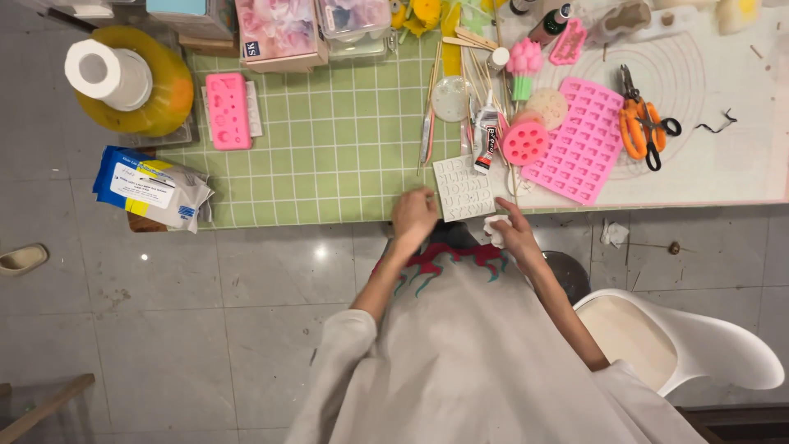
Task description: Cleaning silicone molds with tissue and organizing various craft components on a workbench.
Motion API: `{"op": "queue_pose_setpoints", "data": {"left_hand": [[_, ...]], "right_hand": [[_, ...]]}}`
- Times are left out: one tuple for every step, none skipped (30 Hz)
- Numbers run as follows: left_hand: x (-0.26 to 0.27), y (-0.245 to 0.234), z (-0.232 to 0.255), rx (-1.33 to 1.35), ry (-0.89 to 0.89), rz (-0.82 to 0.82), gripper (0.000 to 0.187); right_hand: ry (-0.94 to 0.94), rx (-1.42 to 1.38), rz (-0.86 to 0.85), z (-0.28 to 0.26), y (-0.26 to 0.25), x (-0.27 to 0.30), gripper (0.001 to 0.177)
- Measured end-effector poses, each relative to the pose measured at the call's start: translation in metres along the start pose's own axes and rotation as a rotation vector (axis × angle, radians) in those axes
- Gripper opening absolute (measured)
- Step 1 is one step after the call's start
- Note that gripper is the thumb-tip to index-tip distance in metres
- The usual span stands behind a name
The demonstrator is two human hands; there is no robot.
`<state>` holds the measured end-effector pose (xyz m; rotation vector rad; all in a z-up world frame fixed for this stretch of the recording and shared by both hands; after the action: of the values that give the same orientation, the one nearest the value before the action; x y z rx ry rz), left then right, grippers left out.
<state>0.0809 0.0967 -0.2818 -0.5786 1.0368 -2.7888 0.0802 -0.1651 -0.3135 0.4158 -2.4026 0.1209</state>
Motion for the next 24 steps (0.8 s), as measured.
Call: {"op": "queue_pose_setpoints", "data": {"left_hand": [[0.001, 0.010, 0.001, -0.003, 0.003, -0.002, 0.017], [0.005, 0.010, 0.012, -0.035, 0.097, 0.098, 0.020], [0.012, 0.011, 0.022, -0.067, 0.189, 0.195, 0.024], [0.010, 0.025, 0.014, -0.070, 0.189, 0.192, 0.024], [0.005, 0.038, -0.002, 0.091, 0.138, 0.181, 0.028], [0.001, 0.052, -0.018, 0.252, 0.085, 0.170, 0.033], [0.002, 0.043, -0.007, 0.247, 0.088, 0.170, 0.033], [0.001, 0.043, -0.010, 0.456, -0.029, 0.118, 0.039], [0.003, 0.046, -0.012, 0.664, -0.150, 0.064, 0.047], [0.001, 0.038, -0.005, 0.660, -0.148, 0.064, 0.047], [-0.002, 0.039, 0.000, 0.695, -0.197, 0.003, 0.049], [-0.004, 0.039, 0.006, 0.729, -0.246, -0.058, 0.052], [-0.007, 0.036, 0.004, 0.727, -0.241, -0.056, 0.052], [-0.010, 0.041, 0.007, 0.697, -0.234, -0.146, 0.046], [-0.013, 0.046, 0.010, 0.665, -0.225, -0.237, 0.041], [-0.002, 0.031, 0.019, 0.663, -0.220, -0.238, 0.041], [0.005, 0.006, 0.036, 0.561, -0.114, -0.184, 0.037], [0.014, -0.018, 0.054, 0.458, -0.010, -0.130, 0.033], [0.022, -0.037, 0.066, 0.453, -0.003, -0.128, 0.033], [0.032, -0.068, 0.088, 0.410, 0.122, -0.014, 0.029], [0.050, -0.097, 0.107, 0.368, 0.241, 0.095, 0.024], [0.053, -0.102, 0.109, 0.366, 0.240, 0.094, 0.024], [0.053, -0.111, 0.108, 0.432, 0.219, 0.125, 0.022], [0.054, -0.120, 0.108, 0.498, 0.198, 0.155, 0.020]], "right_hand": [[-0.001, -0.004, 0.002, 0.002, 0.000, -0.002, 0.061], [-0.018, 0.017, -0.016, 0.003, 0.001, -0.005, 0.061], [-0.031, 0.038, -0.034, 0.005, 0.003, -0.006, 0.061], [-0.029, 0.034, -0.034, 0.004, 0.005, -0.003, 0.061], [-0.050, -0.014, -0.048, 0.001, 0.009, -0.001, 0.060], [-0.072, -0.062, -0.062, -0.003, 0.013, 0.001, 0.059], [-0.076, -0.066, -0.062, -0.006, 0.014, 0.001, 0.059], [-0.050, -0.062, -0.050, -0.006, 0.014, 0.002, 0.059], [-0.022, -0.056, -0.038, -0.005, 0.015, 0.003, 0.059], [-0.024, -0.060, -0.039, -0.003, 0.015, 0.002, 0.059], [-0.025, -0.091, -0.057, -0.001, 0.017, 0.001, 0.058], [-0.027, -0.122, -0.076, 0.001, 0.019, 0.000, 0.056], [-0.031, -0.123, -0.076, 0.005, 0.018, -0.001, 0.056], [-0.009, -0.132, -0.105, 0.011, 0.020, -0.002, 0.056], [0.014, -0.140, -0.133, 0.018, 0.021, -0.003, 0.055], [0.009, -0.142, -0.131, 0.020, 0.015, -0.002, 0.055], [0.004, -0.201, -0.138, 0.022, 0.011, -0.003, 0.051], [-0.002, -0.261, -0.146, 0.023, 0.007, -0.003, 0.046], [-0.010, -0.265, -0.147, 0.013, 0.005, 0.001, 0.046], [-0.019, -0.393, -0.110, 0.006, -0.001, 0.005, 0.049], [-0.018, -0.520, -0.073, 0.002, -0.007, 0.013, 0.051], [-0.018, -0.523, -0.074, -0.006, -0.005, 0.017, 0.051], [-0.132, -0.507, -0.053, -0.027, -0.009, 0.019, 0.051], [-0.247, -0.490, -0.032, -0.049, -0.012, 0.023, 0.051]]}}
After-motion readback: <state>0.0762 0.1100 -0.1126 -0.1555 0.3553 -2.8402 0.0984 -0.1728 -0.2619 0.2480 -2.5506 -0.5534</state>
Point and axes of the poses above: each hand's wrist, its own x-axis away from the middle knuckle, its own y-axis out of the palm, z = x × y, the point moved 10 cm from there along -x, towards the middle knuckle, and after that the axes turned 6 degrees about -z, right-handed, at the moved point
